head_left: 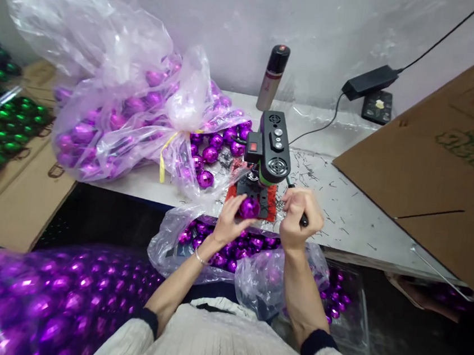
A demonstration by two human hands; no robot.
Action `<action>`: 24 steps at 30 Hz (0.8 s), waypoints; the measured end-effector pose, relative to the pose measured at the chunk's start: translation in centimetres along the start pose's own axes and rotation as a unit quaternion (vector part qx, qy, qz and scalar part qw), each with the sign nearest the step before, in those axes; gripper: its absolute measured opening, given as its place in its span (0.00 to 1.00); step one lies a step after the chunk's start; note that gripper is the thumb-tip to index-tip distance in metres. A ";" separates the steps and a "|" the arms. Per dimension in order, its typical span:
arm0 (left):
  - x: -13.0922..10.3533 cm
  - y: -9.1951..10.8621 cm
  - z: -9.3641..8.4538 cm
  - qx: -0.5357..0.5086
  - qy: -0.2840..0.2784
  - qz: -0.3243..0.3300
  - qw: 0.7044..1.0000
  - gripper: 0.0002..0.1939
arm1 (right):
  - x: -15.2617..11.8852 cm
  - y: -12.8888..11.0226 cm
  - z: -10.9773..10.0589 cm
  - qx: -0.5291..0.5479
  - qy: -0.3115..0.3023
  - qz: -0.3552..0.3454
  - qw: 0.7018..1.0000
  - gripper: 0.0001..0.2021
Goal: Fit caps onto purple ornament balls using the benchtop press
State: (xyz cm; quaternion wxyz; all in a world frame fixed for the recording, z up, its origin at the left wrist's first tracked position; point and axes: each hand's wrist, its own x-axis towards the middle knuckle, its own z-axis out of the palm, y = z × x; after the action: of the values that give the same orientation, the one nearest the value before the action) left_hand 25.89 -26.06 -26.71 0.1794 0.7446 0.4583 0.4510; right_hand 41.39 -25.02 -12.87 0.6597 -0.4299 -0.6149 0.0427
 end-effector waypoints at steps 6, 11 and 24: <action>-4.1 2.2 -4.4 0.104 -0.072 0.089 0.988 0.40 | -1.9 1.3 0.4 -0.002 0.015 -0.030 0.999 0.16; 2.7 -0.7 -7.8 0.230 0.031 -0.004 0.973 0.19 | -2.0 1.5 0.4 -0.003 0.009 -0.036 0.999 0.16; 9.7 -6.5 -10.0 0.163 -0.080 -0.049 0.982 0.26 | -2.1 1.8 0.3 -0.014 -0.008 -0.051 0.999 0.15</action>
State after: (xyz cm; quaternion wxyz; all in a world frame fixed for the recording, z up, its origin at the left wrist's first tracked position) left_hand 15.82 -15.98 -20.90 0.1138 0.7742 0.5458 0.2997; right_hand 41.50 -25.03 -15.66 0.6500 -0.4070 -0.6417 0.0041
